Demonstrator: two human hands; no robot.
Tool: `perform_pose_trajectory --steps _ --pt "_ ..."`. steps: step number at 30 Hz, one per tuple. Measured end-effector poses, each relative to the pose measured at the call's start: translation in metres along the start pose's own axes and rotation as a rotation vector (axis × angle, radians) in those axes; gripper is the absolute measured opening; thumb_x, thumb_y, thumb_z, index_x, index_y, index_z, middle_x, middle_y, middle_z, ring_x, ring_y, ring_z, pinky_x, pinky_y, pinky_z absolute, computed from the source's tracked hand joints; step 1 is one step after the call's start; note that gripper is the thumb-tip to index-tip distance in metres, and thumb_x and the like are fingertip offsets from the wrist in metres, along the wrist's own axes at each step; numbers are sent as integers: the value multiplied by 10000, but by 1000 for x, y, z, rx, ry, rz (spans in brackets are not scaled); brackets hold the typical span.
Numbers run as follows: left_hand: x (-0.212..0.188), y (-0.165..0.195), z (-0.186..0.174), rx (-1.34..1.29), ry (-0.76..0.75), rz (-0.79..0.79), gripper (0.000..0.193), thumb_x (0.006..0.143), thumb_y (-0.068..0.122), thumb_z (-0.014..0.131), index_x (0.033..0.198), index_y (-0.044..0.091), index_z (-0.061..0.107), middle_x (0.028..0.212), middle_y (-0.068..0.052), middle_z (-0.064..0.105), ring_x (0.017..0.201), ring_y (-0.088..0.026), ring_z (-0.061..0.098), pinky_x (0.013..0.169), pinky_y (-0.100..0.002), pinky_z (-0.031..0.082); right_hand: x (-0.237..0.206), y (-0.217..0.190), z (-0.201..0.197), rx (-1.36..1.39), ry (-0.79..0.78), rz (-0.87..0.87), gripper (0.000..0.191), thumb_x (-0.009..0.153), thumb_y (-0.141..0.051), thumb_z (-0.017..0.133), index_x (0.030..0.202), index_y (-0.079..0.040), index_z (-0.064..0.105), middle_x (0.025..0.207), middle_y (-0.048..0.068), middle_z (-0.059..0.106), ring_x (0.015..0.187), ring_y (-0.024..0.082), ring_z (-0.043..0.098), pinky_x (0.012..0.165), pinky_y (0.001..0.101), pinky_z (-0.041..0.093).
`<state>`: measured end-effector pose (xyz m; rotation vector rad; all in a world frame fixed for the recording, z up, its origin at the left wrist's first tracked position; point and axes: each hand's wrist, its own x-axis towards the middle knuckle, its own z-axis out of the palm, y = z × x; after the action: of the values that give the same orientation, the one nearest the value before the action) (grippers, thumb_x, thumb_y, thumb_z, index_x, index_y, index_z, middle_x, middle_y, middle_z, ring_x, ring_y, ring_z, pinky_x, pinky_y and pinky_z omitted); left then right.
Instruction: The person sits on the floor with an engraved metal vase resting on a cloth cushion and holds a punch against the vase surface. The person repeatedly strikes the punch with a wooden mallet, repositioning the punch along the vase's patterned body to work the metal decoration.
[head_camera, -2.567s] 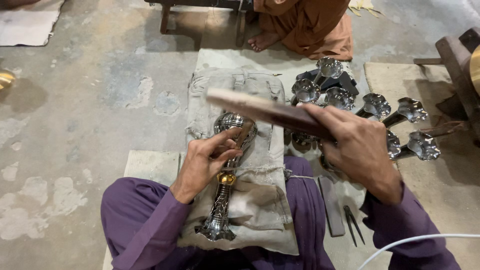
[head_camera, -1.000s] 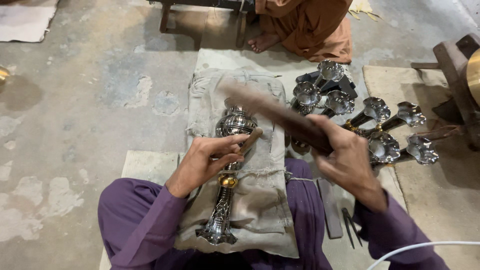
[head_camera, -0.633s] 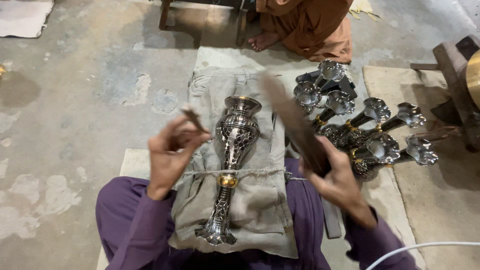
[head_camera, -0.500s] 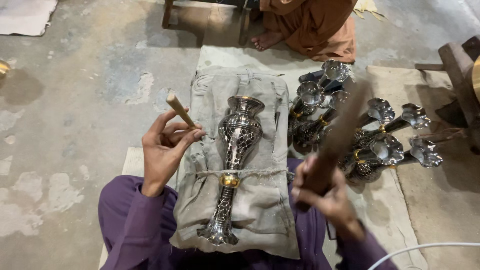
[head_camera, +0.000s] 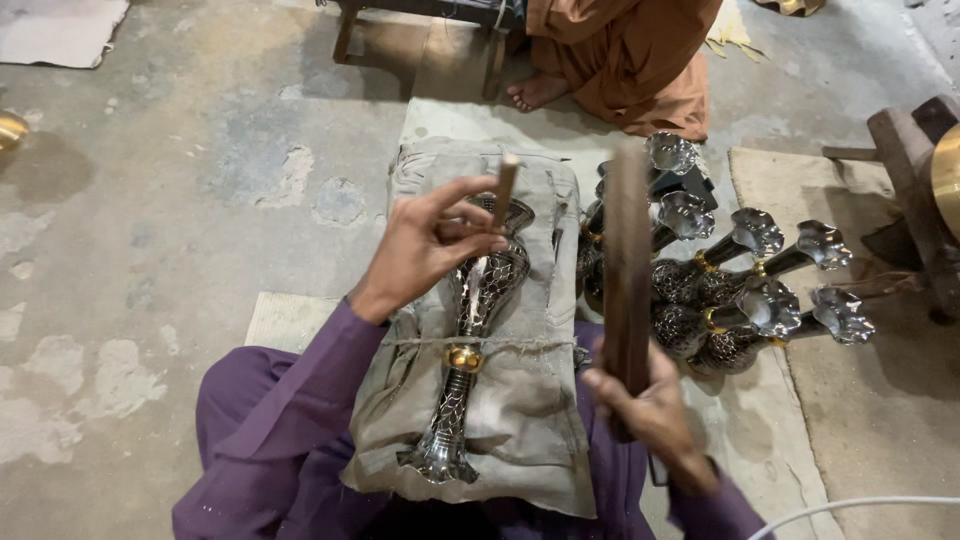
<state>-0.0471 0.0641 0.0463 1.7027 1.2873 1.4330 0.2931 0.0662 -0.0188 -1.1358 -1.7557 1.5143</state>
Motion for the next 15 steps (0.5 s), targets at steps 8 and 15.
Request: perform_pose_trajectory --steps 8,15 --pt "8 9 2 115 -85 20 510 903 99 788 1373 124 592 938 -90 813 842 -130 807 725 -280 671 18 -44 -33 -390 163 -459 723 909 -135 709 1529 -24 354 1055 96 666 834 214 705 736 417 651" --pt "7 7 7 195 -80 79 517 907 142 787 1381 158 581 887 -39 818 717 -93 786 665 -262 661 44 -64 -53 -520 197 -520 722 921 -51 688 1573 -56 378 1057 130 698 935 252 733 869 441 654"
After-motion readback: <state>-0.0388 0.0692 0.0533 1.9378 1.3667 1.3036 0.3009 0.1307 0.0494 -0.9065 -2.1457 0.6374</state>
